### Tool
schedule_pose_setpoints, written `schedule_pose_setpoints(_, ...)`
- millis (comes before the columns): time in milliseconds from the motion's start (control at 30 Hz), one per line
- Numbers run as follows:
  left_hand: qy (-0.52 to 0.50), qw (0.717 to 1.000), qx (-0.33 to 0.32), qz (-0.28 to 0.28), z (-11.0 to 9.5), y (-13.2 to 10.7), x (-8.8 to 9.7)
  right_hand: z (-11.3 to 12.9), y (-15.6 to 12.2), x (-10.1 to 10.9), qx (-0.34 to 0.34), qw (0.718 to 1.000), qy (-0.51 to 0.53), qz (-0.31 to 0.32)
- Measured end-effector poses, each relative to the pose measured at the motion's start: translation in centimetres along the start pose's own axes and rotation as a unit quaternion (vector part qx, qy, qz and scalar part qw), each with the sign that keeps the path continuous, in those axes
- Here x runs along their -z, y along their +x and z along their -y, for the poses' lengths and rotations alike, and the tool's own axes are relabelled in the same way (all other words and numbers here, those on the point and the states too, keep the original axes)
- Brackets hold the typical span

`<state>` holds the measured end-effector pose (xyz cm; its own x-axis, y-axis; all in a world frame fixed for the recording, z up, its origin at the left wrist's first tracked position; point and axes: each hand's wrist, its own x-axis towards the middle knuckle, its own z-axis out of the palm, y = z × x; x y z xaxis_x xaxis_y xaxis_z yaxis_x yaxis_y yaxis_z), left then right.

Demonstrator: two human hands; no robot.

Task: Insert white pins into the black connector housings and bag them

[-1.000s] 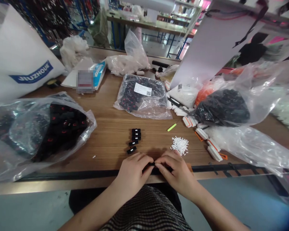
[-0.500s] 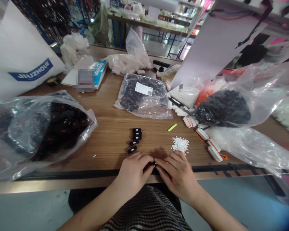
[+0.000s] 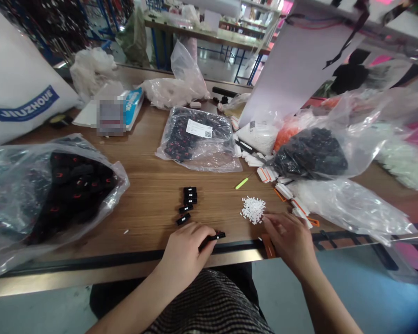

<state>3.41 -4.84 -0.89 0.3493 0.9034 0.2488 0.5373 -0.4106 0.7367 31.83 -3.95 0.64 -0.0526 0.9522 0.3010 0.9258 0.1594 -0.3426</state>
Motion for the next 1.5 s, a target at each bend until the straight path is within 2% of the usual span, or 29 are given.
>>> schedule_pose_setpoints(67,0.002,1.0,0.0,-0.003,0.0,0.0,0.0,-1.8,-0.1,0.1,-0.02,0.999,-0.006,0.025)
schedule_pose_setpoints(133,0.005,1.0,0.001,-0.002,0.0,0.0,-0.1,-2.5,-0.2,0.1,-0.009,0.999,0.008,0.052)
schedule_pose_setpoints(300,0.008,1.0,0.001,-0.001,0.1,-0.1,0.0,-1.8,0.5,-0.1,-0.001,0.997,-0.047,0.068)
schedule_pose_setpoints(433,0.004,1.0,0.0,-0.001,0.1,-0.1,0.0,-1.9,1.3,0.7,-0.067,0.988,-0.099,0.095)
schedule_pose_setpoints(600,0.004,1.0,0.005,0.005,0.2,-0.2,-0.1,-3.2,1.5,1.6,-0.12,0.982,-0.051,0.133)
schedule_pose_setpoints(900,0.014,1.0,0.0,0.001,0.2,-0.1,0.0,-3.9,0.2,1.5,-0.107,0.99,0.038,0.083)
schedule_pose_setpoints(1100,0.008,1.0,-0.001,0.003,0.2,0.0,-0.1,-4.2,-0.8,0.4,-0.087,0.995,0.033,0.041)
schedule_pose_setpoints(1300,0.004,1.0,-0.002,0.003,0.0,-0.1,0.1,-4.0,0.0,0.6,-0.117,0.991,0.012,0.065)
schedule_pose_setpoints(1500,-0.001,1.0,-0.003,0.003,0.1,-0.2,0.1,-3.3,0.6,1.5,-0.113,0.989,0.03,0.089)
